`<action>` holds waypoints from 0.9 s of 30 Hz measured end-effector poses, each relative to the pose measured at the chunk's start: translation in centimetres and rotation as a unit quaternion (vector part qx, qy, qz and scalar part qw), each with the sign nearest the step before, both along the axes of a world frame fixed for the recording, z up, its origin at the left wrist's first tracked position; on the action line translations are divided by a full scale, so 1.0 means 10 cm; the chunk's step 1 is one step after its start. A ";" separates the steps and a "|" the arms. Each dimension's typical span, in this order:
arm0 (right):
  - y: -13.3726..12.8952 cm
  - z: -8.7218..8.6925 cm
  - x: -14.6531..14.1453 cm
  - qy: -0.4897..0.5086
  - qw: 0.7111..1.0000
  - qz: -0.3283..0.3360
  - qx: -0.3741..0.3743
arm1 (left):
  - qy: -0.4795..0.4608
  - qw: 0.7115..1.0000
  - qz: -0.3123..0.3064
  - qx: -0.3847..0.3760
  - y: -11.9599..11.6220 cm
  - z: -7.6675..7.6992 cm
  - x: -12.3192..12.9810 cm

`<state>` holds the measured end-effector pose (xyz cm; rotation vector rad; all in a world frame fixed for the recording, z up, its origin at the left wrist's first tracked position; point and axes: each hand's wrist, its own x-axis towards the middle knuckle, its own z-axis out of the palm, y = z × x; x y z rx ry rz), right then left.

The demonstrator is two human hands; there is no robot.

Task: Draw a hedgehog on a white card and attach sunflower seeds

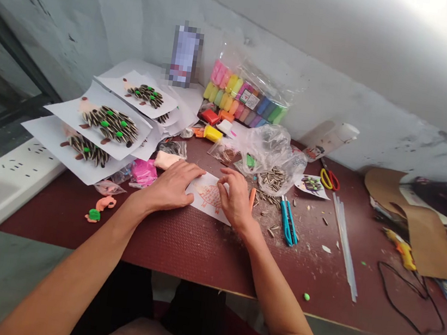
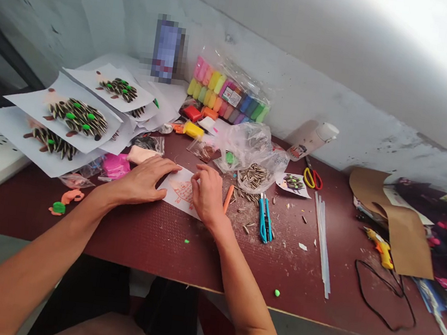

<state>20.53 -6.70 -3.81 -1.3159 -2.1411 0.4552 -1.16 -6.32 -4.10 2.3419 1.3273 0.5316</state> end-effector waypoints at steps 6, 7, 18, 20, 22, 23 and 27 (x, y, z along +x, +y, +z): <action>-0.07 0.10 -0.04 0.067 0.997 -0.021 -0.038 | -0.007 1.000 0.000 -0.002 0.00 -0.01 0.00; -0.07 0.11 -0.04 0.069 0.997 -0.007 -0.037 | -0.007 1.000 0.000 0.001 0.00 -0.02 0.00; -0.08 0.08 -0.09 0.164 0.970 -0.010 -0.178 | -0.004 1.000 0.003 -0.001 -0.01 0.00 0.00; -0.07 0.05 -0.10 0.224 0.947 0.009 -0.228 | -0.002 1.000 0.004 -0.001 -0.01 0.00 0.00; -0.04 0.03 -0.10 0.268 0.927 0.020 -0.262 | -0.001 1.000 0.005 0.001 -0.01 0.00 0.00; -0.03 0.03 -0.09 0.282 0.920 0.021 -0.272 | -0.001 1.000 0.005 0.002 -0.01 0.00 0.00; -0.03 0.03 -0.09 0.299 0.914 0.006 -0.276 | 0.002 1.000 0.004 0.009 -0.01 -0.01 0.01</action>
